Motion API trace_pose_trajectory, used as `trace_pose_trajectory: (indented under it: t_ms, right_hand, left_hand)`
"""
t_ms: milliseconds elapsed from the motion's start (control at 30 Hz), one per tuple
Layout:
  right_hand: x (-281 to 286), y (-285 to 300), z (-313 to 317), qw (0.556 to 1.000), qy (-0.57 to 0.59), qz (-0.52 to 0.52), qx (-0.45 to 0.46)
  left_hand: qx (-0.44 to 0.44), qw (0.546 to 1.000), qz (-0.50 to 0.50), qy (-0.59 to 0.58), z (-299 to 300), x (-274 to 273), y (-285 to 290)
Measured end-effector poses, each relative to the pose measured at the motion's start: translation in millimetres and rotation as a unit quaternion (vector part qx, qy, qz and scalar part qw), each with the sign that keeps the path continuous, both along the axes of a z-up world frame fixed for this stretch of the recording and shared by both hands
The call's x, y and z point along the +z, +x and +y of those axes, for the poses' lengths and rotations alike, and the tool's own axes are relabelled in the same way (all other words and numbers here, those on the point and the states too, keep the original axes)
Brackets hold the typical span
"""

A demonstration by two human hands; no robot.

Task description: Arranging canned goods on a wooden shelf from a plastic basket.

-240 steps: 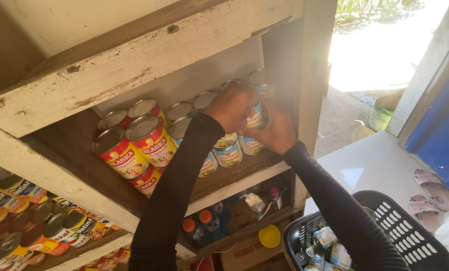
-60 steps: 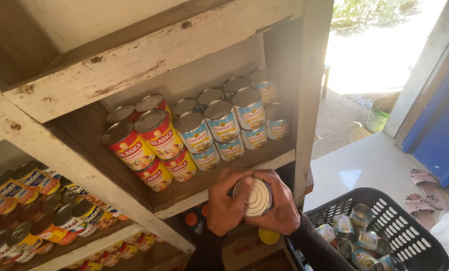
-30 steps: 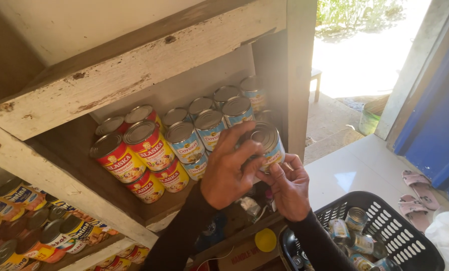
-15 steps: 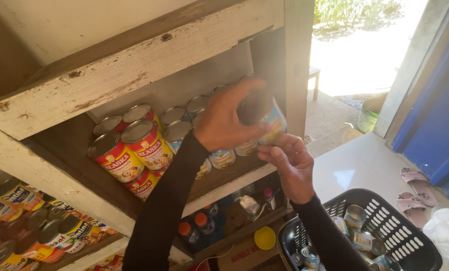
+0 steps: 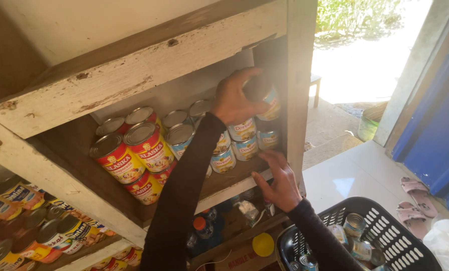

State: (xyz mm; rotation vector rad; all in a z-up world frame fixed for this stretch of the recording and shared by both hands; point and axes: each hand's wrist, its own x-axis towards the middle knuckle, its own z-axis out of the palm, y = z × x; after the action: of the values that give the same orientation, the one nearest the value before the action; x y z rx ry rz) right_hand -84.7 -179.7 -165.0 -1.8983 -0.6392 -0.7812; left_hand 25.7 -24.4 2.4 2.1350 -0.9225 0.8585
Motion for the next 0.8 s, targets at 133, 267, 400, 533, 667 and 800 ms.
trace_pose_trajectory:
  t_ms: [133,267,400,533,667,800]
  right_hand:
    - [4,-3,0,0.993,-0.007,0.119,0.025]
    - [4,-2,-2,0.994,-0.021,0.102,0.025]
    - [-7,7,-4,0.997,-0.039,0.058,0.011]
    - [-10,9,-3,0.999,-0.044,0.016,0.0]
    - [-11,10,-2,0.999,-0.034,0.029,0.005]
    - [-6,14,-2,0.999,-0.033,0.038,0.005]
  left_hand:
    - [0.04,0.994,0.09,0.051,-15,11,-8]
    - [0.012,0.996,0.057,0.065,-19,-2,13]
    - [0.072,0.987,0.092,0.107,-24,-1,15]
    - [0.029,0.988,0.091,0.118,-25,-4,19]
    - [0.039,0.99,0.073,0.117,-26,-5,23]
    - [-0.009,0.991,0.078,0.112,-23,-17,34]
